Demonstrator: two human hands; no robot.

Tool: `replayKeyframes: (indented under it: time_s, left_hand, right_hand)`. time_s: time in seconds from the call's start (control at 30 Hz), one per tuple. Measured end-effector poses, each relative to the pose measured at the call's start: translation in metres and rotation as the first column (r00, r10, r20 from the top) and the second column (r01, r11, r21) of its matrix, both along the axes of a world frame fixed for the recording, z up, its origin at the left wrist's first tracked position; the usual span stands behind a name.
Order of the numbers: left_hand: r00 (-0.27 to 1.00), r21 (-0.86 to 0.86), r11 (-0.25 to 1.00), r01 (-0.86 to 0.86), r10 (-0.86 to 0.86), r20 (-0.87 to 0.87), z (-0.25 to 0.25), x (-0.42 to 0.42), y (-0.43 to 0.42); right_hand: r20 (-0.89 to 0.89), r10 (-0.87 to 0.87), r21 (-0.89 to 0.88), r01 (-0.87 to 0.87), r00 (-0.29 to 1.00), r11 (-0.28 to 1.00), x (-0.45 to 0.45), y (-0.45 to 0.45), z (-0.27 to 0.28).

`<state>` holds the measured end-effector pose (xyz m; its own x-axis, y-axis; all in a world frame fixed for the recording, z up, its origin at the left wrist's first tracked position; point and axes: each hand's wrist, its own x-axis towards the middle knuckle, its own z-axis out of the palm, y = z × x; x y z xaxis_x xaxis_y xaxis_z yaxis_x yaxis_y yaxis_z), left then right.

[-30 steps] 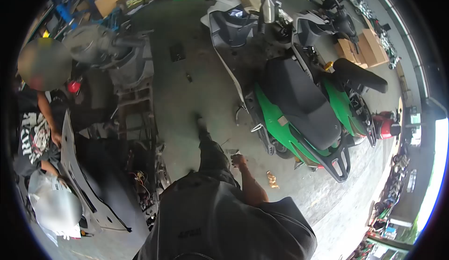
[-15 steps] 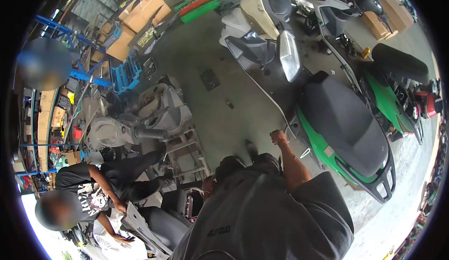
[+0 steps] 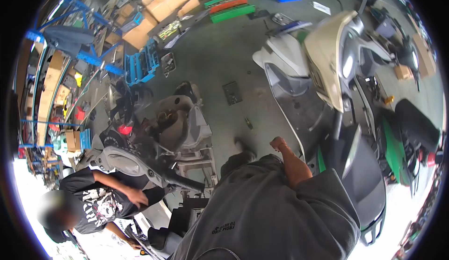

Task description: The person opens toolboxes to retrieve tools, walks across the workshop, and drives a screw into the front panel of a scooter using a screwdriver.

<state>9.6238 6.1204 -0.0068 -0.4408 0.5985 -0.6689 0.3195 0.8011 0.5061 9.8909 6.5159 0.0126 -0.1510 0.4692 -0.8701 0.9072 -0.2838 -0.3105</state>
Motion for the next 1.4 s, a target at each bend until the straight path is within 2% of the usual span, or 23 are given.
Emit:
replayKeyframes:
  time_s: [0.07,0.1,0.13,0.2,0.27,0.3,0.33,0.37,0.43,0.5,0.6,0.67,0.7,0.73,0.77,0.83,0.93,1.0,1.13,1.2,1.3,1.37,1.4]
  left_hand:
    - [0.988,-0.081,0.988,-0.131,0.137,0.072,0.018,-0.014,0.035]
    - [0.971,-0.138,0.972,-0.191,0.208,0.117,0.032,-0.02,0.057]
    - [0.954,-0.177,0.955,-0.238,0.265,0.144,0.034,-0.025,0.071]
    - [0.914,-0.23,0.918,-0.322,0.365,0.179,0.039,-0.033,0.096]
    - [0.931,-0.039,0.934,-0.356,0.358,0.066,-0.004,-0.039,0.086]
    - [0.781,-0.031,0.796,-0.605,0.6,0.175,0.013,-0.041,0.11]
    - [0.556,-0.022,0.581,-0.814,0.789,0.264,0.03,-0.044,0.132]
    - [0.554,-0.023,0.579,-0.815,0.79,0.264,0.051,-0.038,0.154]
    - [0.77,-0.046,0.769,-0.637,0.635,-0.055,0.066,-0.02,0.185]
    - [0.932,0.404,0.873,-0.273,0.343,-0.113,0.0,-0.002,0.15]
    - [0.951,0.011,0.952,-0.306,0.306,-0.041,0.015,-0.043,0.229]
    - [0.945,-0.125,0.937,-0.326,0.328,-0.007,0.035,-0.081,0.289]
    - [0.939,-0.141,0.93,-0.34,0.344,0.004,0.041,-0.097,0.322]
    - [0.928,-0.162,0.917,-0.365,0.373,0.021,0.048,-0.112,0.355]
    - [0.914,-0.166,0.904,-0.394,0.405,0.035,0.053,-0.127,0.385]
    - [0.895,-0.168,0.888,-0.429,0.442,0.053,0.062,-0.157,0.445]
    - [0.897,-0.151,0.892,-0.426,0.439,0.057,0.072,-0.197,0.525]
    - [0.91,-0.151,0.904,-0.399,0.411,0.059,0.074,-0.22,0.571]
    - [0.947,-0.177,0.937,-0.3,0.316,0.066,0.058,-0.262,0.651]
    - [0.97,-0.21,0.953,-0.217,0.235,0.066,0.039,-0.292,0.687]
    - [0.998,-0.253,0.967,-0.04,0.053,0.045,0.004,-0.352,0.743]
    - [0.995,-0.288,0.952,0.102,-0.104,0.008,-0.016,-0.407,0.781]
    - [0.973,-0.307,0.928,0.21,-0.23,-0.03,-0.028,-0.44,0.799]
  right_hand:
    - [0.07,0.146,0.27,-0.159,0.987,0.949,-0.024,0.037,-0.012]
    - [0.072,0.169,0.26,-0.182,0.983,0.948,-0.037,0.053,-0.009]
    - [0.013,0.332,0.337,-0.316,0.943,0.887,-0.049,0.073,-0.002]
    - [-0.035,0.484,0.402,-0.431,0.874,0.808,-0.079,0.096,0.015]
    - [-0.06,0.2,0.389,-0.162,0.978,0.907,-0.118,0.115,0.028]
    - [-0.059,0.198,0.384,-0.161,0.978,0.909,-0.127,0.126,0.015]
    - [-0.019,0.418,0.403,-0.376,0.908,0.834,-0.137,0.134,-0.021]
    - [0.025,0.617,0.414,-0.57,0.787,0.71,-0.146,0.145,-0.051]
    - [-0.059,0.705,0.284,-0.665,0.707,0.691,-0.167,0.162,-0.084]
    - [-0.129,0.663,0.174,-0.641,0.738,0.747,-0.188,0.184,-0.102]
    - [-0.162,0.677,0.129,-0.665,0.717,0.735,-0.224,0.258,-0.03]
    - [-0.192,0.771,0.202,-0.744,0.608,0.637,-0.238,0.324,-0.025]
    - [-0.166,0.717,0.222,-0.683,0.677,0.696,-0.243,0.357,-0.027]
    - [-0.263,0.578,0.356,-0.479,0.773,0.803,-0.241,0.389,-0.012]
    - [-0.264,0.404,0.329,-0.312,0.876,0.891,-0.244,0.422,0.011]
    - [-0.262,0.184,0.335,-0.089,0.947,0.938,-0.253,0.485,0.025]
    - [-0.219,0.162,0.382,-0.068,0.962,0.922,-0.257,0.556,0.035]
    - [-0.365,0.004,0.342,0.13,0.931,0.931,-0.258,0.589,0.037]
    - [-0.366,-0.196,0.279,0.308,0.91,0.909,-0.258,0.629,0.035]
    - [-0.48,-0.529,0.111,0.647,0.7,0.755,-0.252,0.638,0.032]
    - [-0.328,-0.707,-0.01,0.746,0.626,0.666,-0.237,0.655,-0.012]
    - [-0.138,-0.637,0.102,0.651,0.758,0.752,-0.228,0.658,-0.073]
    - [-0.14,-0.646,0.11,0.661,0.75,0.743,-0.229,0.667,-0.079]
